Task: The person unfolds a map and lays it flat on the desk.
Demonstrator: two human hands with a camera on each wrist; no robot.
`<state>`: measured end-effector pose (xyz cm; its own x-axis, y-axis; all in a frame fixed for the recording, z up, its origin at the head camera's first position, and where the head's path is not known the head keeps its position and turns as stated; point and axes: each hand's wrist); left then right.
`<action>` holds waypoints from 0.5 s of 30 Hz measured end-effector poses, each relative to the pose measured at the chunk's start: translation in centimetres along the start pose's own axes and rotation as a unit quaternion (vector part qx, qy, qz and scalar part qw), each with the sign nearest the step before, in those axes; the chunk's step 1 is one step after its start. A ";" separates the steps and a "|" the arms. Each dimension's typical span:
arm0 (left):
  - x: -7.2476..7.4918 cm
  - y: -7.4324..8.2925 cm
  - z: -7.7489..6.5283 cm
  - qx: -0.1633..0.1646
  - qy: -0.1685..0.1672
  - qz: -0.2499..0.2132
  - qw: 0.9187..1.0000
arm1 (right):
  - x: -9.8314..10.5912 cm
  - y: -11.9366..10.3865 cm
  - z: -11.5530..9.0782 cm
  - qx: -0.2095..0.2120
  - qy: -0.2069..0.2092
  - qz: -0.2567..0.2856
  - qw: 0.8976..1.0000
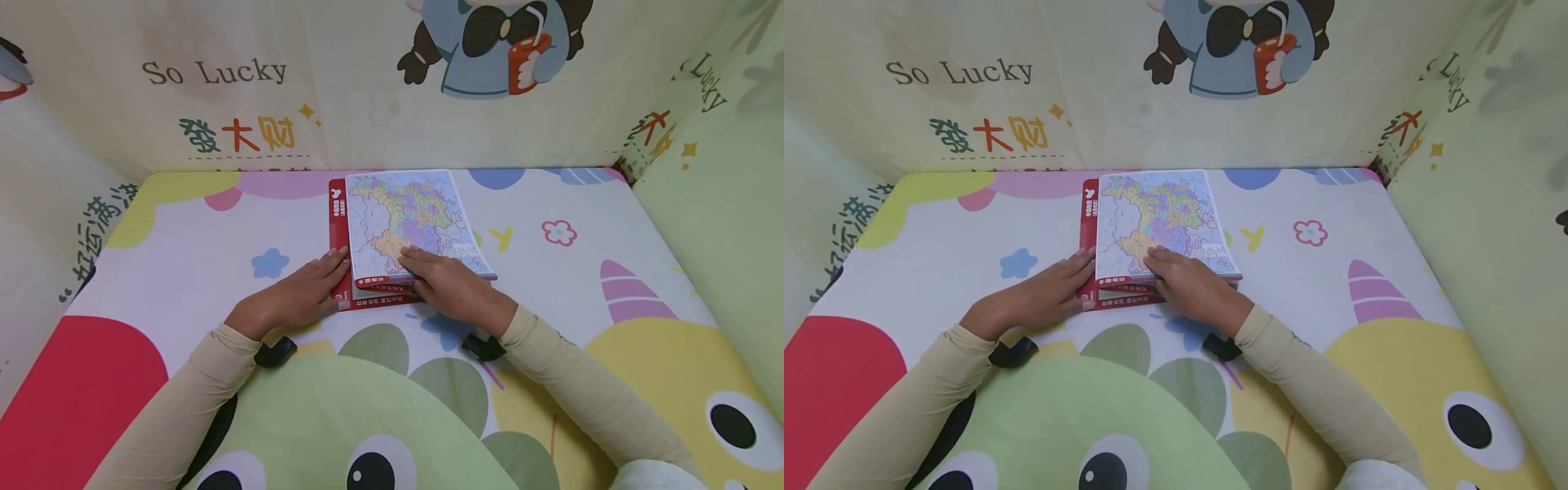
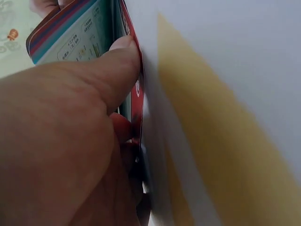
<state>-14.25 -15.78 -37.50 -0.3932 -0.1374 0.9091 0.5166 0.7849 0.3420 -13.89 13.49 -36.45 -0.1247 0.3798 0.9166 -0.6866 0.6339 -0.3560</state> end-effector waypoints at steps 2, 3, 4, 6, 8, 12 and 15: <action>0.0 -0.1 0.0 -0.001 0.002 -0.001 1.000 | 0.1 0.0 -0.1 0.000 0.006 0.007 1.000; 0.0 -0.1 0.0 -0.002 0.002 -0.002 1.000 | 0.1 0.1 -0.2 0.001 0.010 0.010 1.000; 0.0 -0.2 0.0 -0.002 0.003 -0.004 1.000 | 0.1 0.1 -0.3 0.003 0.015 0.013 1.000; 0.0 -0.2 0.0 -0.003 0.003 -0.006 1.000 | 0.1 0.2 -0.5 0.007 0.026 0.018 0.999; -0.1 -0.3 0.1 -0.004 0.003 -0.007 1.000 | 0.2 0.3 -0.7 0.010 0.036 0.021 0.999; -0.1 -0.4 0.1 -0.002 0.001 -0.006 1.000 | 0.4 0.5 -0.9 0.016 0.046 0.021 0.999; 0.0 -0.4 0.1 -0.002 0.001 -0.008 1.000 | 0.7 0.6 -1.1 0.017 0.053 0.022 0.998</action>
<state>-14.56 -16.04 -37.73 -0.3992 -0.1508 0.9044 0.5135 0.7804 0.3568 -13.63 14.88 -36.23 -0.0789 0.4771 0.8753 -0.7065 0.5927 -0.3867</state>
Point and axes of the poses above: each hand's wrist, its own z-axis towards the middle knuckle, its own x-axis out of the back of the hand, y = z × x, and after that the axes turned 2 degrees about y, right-handed
